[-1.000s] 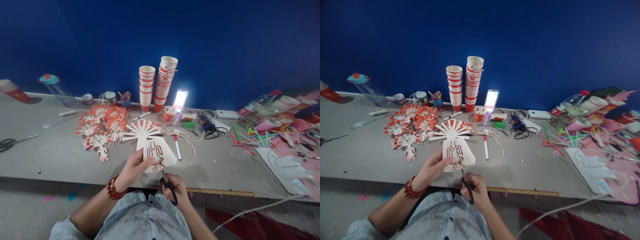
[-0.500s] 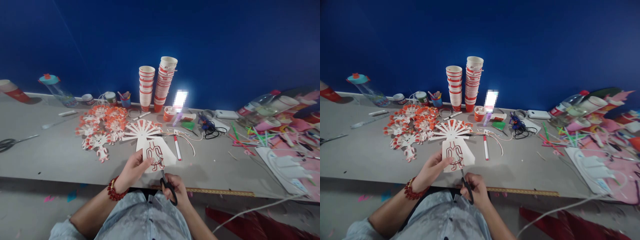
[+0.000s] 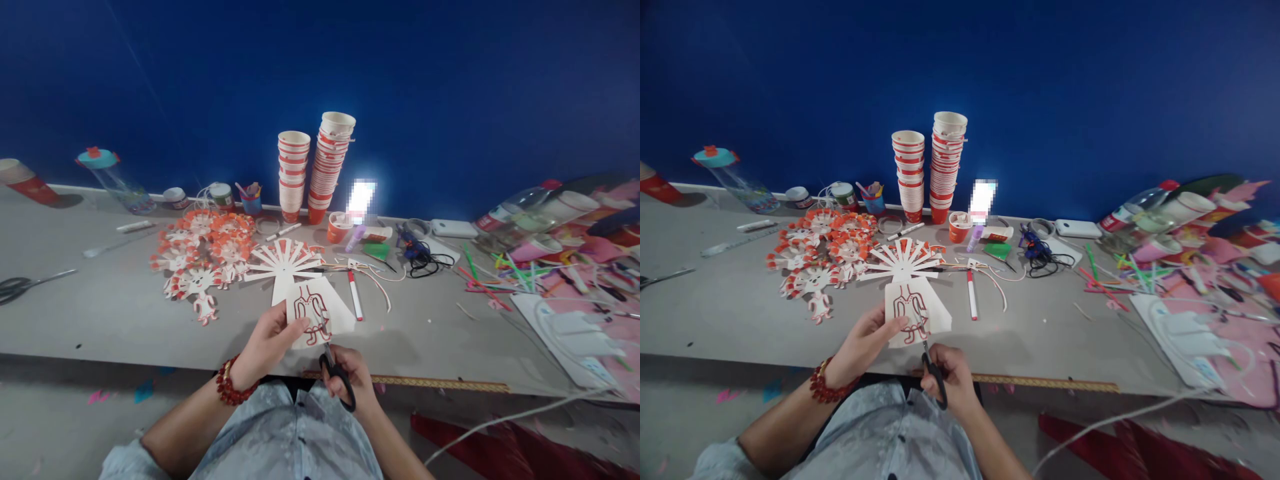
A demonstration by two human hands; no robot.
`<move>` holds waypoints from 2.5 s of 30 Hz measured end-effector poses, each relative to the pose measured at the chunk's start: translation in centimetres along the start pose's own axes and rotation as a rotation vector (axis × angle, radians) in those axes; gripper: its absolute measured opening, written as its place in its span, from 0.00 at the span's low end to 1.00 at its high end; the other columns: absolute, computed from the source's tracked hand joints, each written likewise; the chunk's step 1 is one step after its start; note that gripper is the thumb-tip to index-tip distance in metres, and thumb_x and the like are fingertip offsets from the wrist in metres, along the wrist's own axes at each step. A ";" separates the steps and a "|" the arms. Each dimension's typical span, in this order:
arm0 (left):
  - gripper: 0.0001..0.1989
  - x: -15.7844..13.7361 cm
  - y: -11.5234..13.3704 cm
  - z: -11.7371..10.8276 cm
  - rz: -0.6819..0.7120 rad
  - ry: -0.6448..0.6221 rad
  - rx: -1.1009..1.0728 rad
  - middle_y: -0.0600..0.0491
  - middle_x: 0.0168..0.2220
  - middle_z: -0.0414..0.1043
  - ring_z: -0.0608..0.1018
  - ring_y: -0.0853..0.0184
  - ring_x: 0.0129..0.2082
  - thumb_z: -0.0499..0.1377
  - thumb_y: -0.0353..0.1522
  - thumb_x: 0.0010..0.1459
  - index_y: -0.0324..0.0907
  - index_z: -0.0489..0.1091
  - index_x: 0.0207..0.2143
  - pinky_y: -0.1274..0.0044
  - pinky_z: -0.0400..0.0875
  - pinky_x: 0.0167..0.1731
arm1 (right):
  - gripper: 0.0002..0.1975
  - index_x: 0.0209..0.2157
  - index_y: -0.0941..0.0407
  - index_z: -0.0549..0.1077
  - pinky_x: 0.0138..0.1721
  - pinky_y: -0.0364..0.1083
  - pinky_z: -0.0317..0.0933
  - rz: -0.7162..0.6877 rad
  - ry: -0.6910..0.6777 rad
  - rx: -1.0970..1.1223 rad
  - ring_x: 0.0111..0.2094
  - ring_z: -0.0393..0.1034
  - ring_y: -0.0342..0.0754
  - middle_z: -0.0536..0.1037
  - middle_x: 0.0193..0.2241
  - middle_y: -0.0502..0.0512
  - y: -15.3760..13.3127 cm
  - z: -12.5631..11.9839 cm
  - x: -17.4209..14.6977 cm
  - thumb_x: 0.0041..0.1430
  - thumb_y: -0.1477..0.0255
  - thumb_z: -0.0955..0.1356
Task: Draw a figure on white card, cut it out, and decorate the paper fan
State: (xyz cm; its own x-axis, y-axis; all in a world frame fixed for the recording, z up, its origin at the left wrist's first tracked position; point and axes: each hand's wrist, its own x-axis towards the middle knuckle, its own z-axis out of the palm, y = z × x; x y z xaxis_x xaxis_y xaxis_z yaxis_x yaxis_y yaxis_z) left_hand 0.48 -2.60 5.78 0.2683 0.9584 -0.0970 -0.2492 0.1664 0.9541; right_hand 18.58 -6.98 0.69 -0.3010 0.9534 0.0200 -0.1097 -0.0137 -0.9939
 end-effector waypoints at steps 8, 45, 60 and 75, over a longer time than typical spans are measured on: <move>0.17 0.0 0.1 0.3 0.006 0.006 -0.038 0.45 0.42 0.80 0.80 0.61 0.38 0.63 0.39 0.59 0.38 0.75 0.46 0.74 0.74 0.40 | 0.33 0.18 0.55 0.63 0.19 0.43 0.43 -0.042 0.023 -0.045 0.16 0.52 0.40 0.63 0.13 0.46 0.1 0.0 0.0 0.44 0.37 0.68; 0.15 -1.3 -2.2 3.5 0.026 0.169 -0.140 0.46 0.41 0.79 0.78 0.62 0.38 0.61 0.39 0.61 0.38 0.76 0.42 0.73 0.74 0.42 | 0.30 0.24 0.56 0.68 0.21 0.42 0.51 -0.069 0.206 0.118 0.17 0.56 0.41 0.66 0.15 0.47 0.0 2.7 -0.2 0.50 0.41 0.68; 0.15 -1.3 -2.3 3.7 0.061 0.184 -0.153 0.45 0.44 0.79 0.79 0.61 0.43 0.61 0.38 0.61 0.38 0.76 0.45 0.74 0.73 0.44 | 0.29 0.24 0.56 0.67 0.20 0.42 0.50 -0.119 0.220 0.073 0.16 0.55 0.41 0.65 0.15 0.47 0.2 2.5 -0.1 0.53 0.42 0.67; 0.14 -1.2 -2.2 3.3 0.064 0.181 -0.083 0.46 0.43 0.79 0.79 0.62 0.41 0.60 0.38 0.61 0.38 0.76 0.43 0.74 0.73 0.42 | 0.28 0.22 0.55 0.65 0.19 0.41 0.48 -0.115 0.215 0.056 0.15 0.54 0.40 0.64 0.14 0.45 0.3 2.2 -0.2 0.55 0.44 0.67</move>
State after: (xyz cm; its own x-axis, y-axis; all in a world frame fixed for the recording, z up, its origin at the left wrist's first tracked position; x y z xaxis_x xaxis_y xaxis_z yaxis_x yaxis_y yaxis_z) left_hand 3.81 -4.88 4.72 0.0794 0.9924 -0.0935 -0.3383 0.1151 0.9340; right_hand 16.48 -7.80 0.60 -0.0756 0.9918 0.1031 -0.1856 0.0875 -0.9787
